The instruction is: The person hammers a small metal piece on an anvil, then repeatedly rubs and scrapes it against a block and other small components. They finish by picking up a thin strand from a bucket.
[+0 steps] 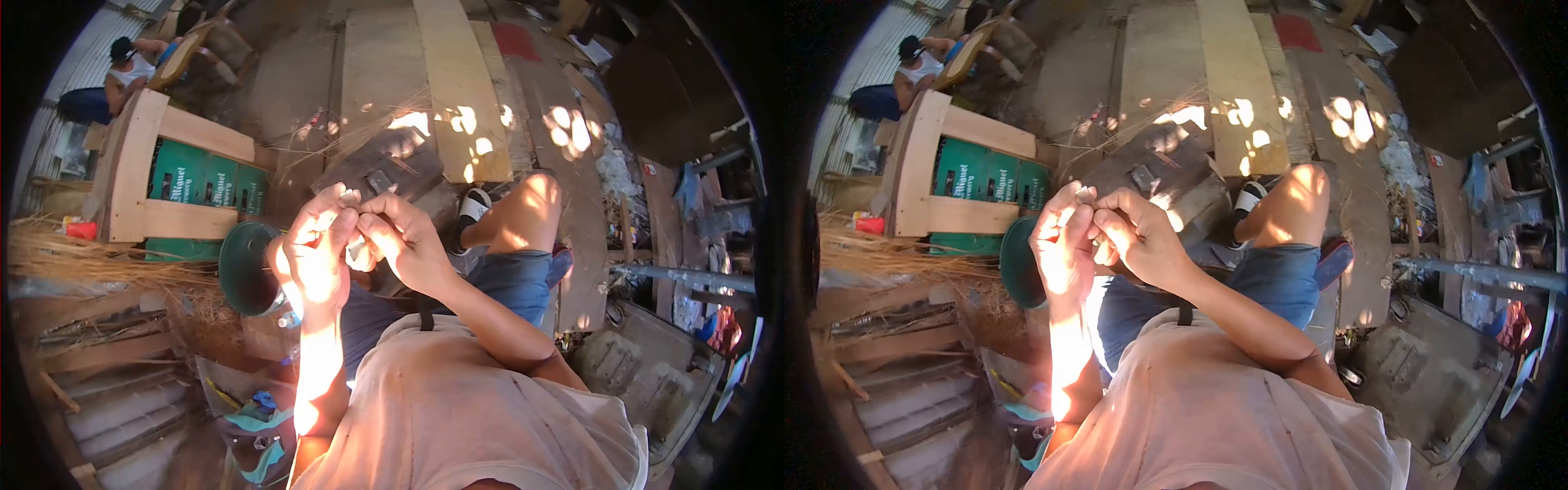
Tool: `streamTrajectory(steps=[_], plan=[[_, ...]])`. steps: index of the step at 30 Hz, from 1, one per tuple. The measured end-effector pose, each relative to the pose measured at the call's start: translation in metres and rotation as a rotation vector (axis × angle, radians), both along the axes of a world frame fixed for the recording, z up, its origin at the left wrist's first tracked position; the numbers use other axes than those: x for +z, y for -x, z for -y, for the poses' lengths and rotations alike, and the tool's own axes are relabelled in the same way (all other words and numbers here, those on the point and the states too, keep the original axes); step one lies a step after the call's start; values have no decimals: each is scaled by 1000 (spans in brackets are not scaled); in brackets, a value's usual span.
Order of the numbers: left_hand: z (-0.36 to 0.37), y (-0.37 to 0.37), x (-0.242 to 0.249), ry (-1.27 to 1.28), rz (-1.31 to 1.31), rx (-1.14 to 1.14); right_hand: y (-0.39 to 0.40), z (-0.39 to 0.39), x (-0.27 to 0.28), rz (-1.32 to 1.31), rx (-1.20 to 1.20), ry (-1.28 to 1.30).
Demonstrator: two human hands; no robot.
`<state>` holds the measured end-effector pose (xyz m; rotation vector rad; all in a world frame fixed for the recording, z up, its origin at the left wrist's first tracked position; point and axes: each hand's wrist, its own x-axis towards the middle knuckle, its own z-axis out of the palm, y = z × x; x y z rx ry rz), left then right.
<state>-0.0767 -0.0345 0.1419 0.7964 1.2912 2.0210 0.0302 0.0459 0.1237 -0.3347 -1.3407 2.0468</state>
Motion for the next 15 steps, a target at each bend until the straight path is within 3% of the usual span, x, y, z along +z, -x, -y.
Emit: streamTrajectory(steps=[2, 4, 6, 10, 12, 15], plan=[[14, 4, 4, -68, -25, 11, 5, 7, 7, -65, 61, 68], [21, -3, 24, -100, 79, 133, 9, 11, 19, -35, 126, -62], [31, -1, 31, -124, -6, 189, 16, 17, 23, -74, 189, -86], [48, 0, 40, -239, -34, 180, 25, 33, 31, -192, 184, -124], [56, 0, 41, -211, -51, 231, 27, 40, 37, -272, 272, -18], [57, -4, 41, -244, -6, 298, 22, 42, 50, -190, 274, -79]])
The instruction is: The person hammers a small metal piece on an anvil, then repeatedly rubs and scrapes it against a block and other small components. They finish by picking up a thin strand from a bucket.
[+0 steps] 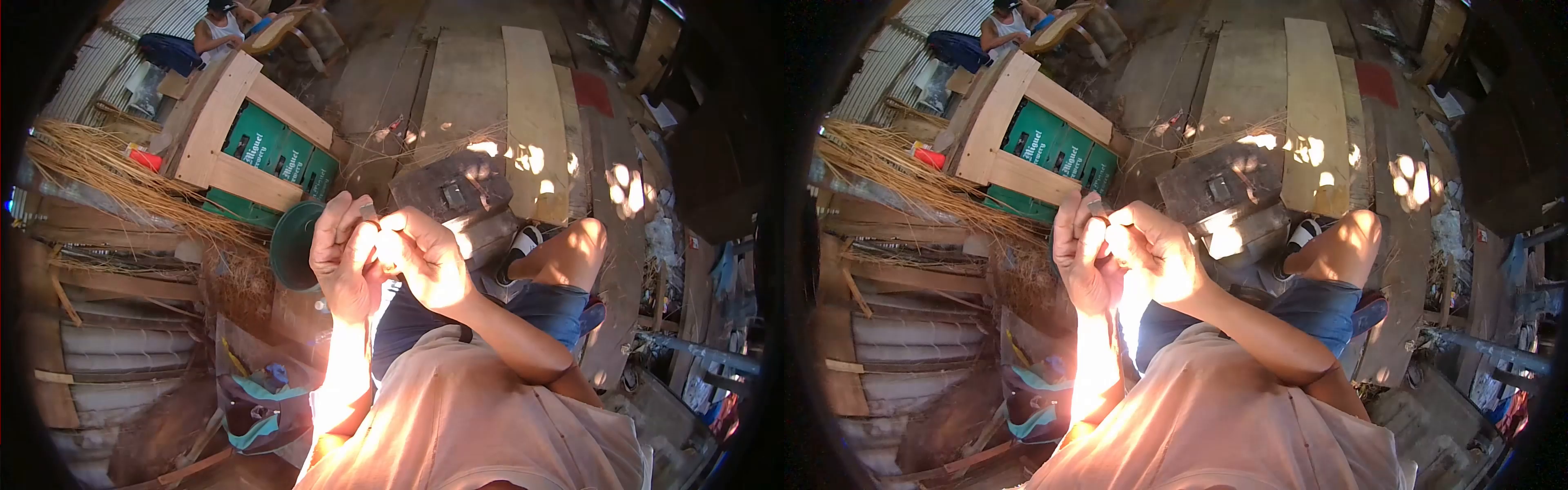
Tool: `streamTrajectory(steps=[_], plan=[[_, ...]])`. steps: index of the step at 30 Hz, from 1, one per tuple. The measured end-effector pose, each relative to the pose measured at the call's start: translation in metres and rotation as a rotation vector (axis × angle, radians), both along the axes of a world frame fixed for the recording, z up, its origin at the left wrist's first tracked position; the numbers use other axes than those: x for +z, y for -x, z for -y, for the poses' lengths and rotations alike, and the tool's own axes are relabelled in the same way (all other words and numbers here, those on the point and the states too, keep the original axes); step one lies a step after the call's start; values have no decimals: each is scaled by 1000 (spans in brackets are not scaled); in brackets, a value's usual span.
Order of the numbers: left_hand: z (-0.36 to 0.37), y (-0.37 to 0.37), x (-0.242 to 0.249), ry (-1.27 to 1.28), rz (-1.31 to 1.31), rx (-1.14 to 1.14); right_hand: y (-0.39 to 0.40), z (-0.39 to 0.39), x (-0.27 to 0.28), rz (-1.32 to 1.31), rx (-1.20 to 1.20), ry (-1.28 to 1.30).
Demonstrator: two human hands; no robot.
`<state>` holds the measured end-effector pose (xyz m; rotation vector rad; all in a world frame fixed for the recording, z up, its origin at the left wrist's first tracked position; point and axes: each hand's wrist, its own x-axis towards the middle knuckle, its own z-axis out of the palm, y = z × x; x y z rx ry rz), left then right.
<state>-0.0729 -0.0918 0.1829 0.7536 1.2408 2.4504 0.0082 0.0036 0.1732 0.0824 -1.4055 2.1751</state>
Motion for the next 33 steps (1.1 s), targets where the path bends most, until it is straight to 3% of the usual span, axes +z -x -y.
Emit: streamTrajectory(steps=[1, 5, 7, 9, 11, 14, 21, 26, 33], plan=[[2, 2, -4, -22, -32, -2, -1, 1, 3, 16, -53, -88], [5, 4, -2, -106, 3, -95, -1, 7, 4, -27, -97, -22], [-4, 0, 2, -83, 83, 37, -6, 3, 1, -22, -92, -104], [-10, 6, 4, 142, -105, 220, -8, 5, 5, -18, -82, -180], [-10, 4, 3, 139, -121, 203, -14, 9, 13, 34, 81, 52], [-18, 0, 1, 229, -203, 363, -13, 12, 15, 18, 75, 105], [-16, -1, -1, 281, -221, 382, -10, 12, 12, -2, 92, 134], [-11, 6, -8, 228, -317, 357, -5, 17, 7, -38, -50, 81], [-9, 11, -18, 264, -397, 393, -3, 14, -1, -33, 13, 99]])
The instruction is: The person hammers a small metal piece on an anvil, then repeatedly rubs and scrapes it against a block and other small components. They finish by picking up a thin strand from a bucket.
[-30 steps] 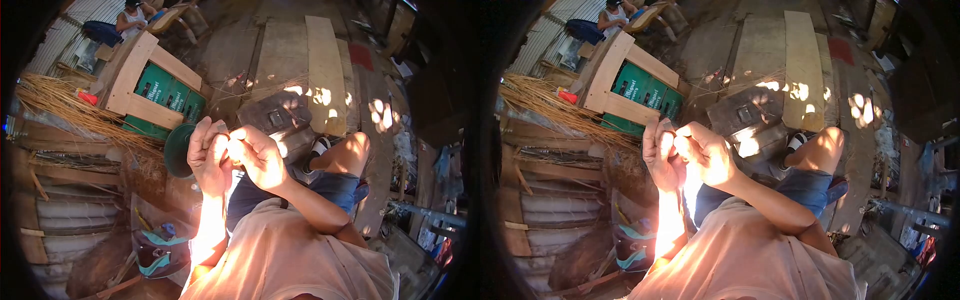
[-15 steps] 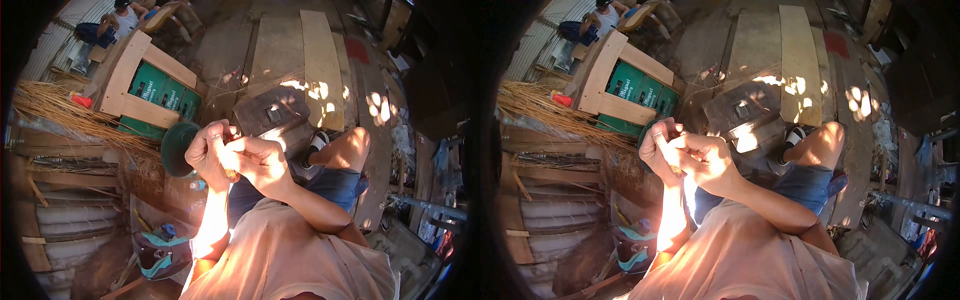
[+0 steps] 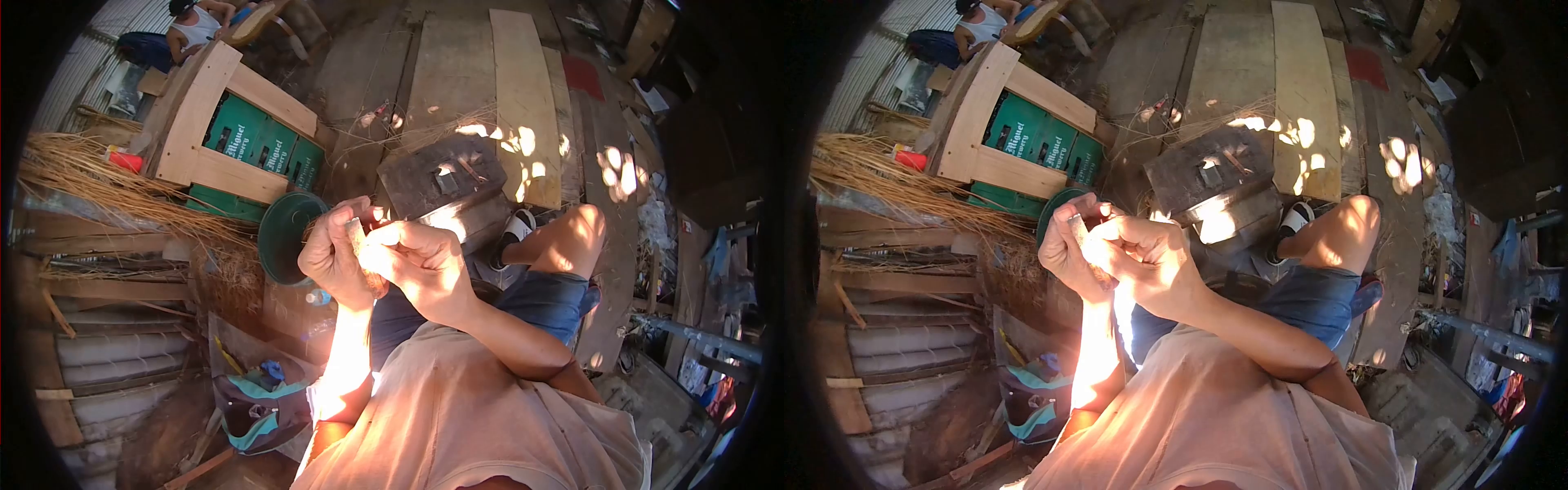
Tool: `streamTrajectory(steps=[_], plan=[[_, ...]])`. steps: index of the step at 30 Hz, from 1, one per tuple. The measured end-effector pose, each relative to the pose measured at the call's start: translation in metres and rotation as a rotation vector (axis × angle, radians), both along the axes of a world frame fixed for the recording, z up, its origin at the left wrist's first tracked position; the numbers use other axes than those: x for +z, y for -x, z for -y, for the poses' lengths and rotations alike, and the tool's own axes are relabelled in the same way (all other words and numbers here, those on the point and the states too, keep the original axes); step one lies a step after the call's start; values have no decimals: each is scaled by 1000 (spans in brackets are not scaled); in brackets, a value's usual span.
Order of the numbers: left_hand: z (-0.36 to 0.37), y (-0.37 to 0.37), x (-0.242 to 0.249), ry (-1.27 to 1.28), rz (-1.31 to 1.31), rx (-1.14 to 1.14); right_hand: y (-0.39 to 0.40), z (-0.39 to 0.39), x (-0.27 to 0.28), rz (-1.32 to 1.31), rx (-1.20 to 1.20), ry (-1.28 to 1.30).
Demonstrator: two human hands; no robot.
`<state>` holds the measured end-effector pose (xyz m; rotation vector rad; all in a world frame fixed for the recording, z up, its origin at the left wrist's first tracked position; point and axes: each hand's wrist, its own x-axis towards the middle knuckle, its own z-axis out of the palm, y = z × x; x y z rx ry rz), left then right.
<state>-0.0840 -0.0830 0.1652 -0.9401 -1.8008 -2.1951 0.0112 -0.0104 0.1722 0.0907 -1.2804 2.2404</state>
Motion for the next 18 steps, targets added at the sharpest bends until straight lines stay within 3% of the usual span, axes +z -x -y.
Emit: streamTrajectory(steps=[5, 11, 18], plan=[[2, 2, -7, -49, 77, -54, -1, 0, -1, 13, -83, -159], [4, 6, -15, -58, 7, -75, -1, 2, 3, -9, -20, -1], [-1, 5, -16, -34, -15, -70, 1, -1, -14, 3, -74, -150]])
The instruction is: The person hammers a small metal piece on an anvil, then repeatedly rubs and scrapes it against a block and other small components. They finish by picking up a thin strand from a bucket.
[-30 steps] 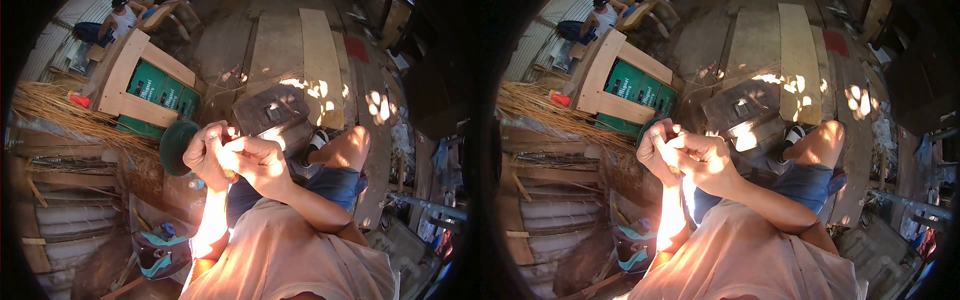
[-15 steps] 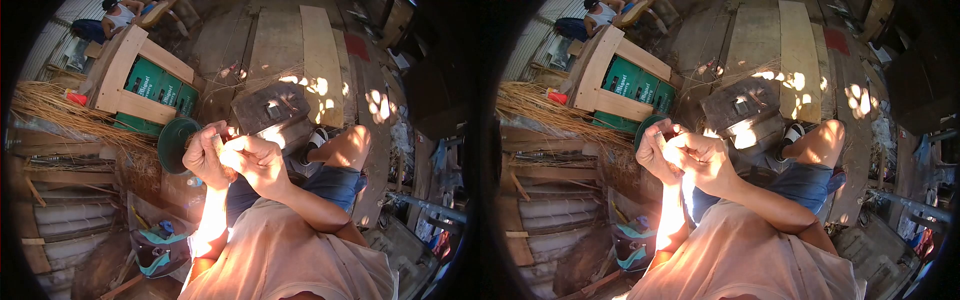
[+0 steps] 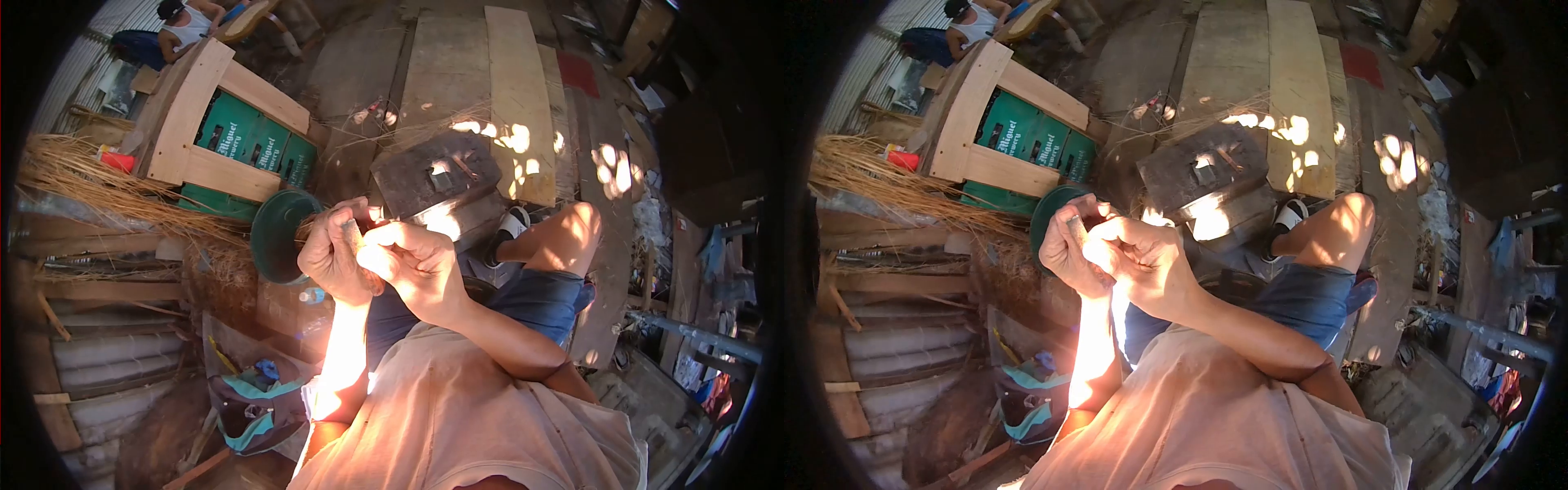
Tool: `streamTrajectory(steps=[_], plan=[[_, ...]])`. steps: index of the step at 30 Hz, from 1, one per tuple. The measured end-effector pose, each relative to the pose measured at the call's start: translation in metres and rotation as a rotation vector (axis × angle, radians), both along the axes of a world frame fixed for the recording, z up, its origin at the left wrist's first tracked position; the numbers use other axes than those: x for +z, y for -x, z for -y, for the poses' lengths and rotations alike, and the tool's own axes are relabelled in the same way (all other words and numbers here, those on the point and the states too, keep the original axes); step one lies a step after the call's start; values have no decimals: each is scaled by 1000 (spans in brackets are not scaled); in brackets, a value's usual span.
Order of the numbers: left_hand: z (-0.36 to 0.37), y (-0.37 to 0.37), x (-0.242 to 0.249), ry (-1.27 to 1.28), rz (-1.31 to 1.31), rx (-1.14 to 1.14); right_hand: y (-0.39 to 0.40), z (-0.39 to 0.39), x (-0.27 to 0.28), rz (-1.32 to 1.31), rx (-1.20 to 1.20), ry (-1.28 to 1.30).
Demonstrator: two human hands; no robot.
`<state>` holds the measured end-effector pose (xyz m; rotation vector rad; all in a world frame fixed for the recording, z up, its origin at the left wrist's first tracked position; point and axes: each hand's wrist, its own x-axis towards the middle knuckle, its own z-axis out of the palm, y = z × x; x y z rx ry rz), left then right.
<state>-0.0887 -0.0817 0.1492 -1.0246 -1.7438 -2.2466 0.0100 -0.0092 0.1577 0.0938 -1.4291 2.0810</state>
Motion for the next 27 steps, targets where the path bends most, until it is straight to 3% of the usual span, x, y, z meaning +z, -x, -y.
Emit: streamTrajectory(steps=[3, 5, 8, 9, 10, 12, 16, 19, 22, 27], plan=[[-7, -7, 2, 59, 58, 38, -1, -1, -8, 0, -1, 68], [-11, -7, 1, -131, 325, -213, -3, -7, -17, 169, -193, -75], [-14, -12, 5, -195, 344, -389, -2, -14, -15, 85, -176, 104], [-10, -2, 12, 0, 101, -403, -4, -17, -20, 104, -192, 55], [-14, -14, 13, -64, 222, -389, -4, -20, -24, 109, -197, 49], [-9, -10, 11, 113, 208, -346, -5, -22, -28, 111, -252, -27], [-12, -2, 18, 199, 196, -301, -6, -23, -29, 197, -269, -25], [-24, 1, 33, -26, 516, -137, -8, -25, -33, 212, -194, -48], [-16, 8, 33, -10, 606, -176, -7, -22, -33, 173, -159, 12], [-12, 3, 21, 111, 529, -359, -5, -26, -24, 199, -176, 75]])
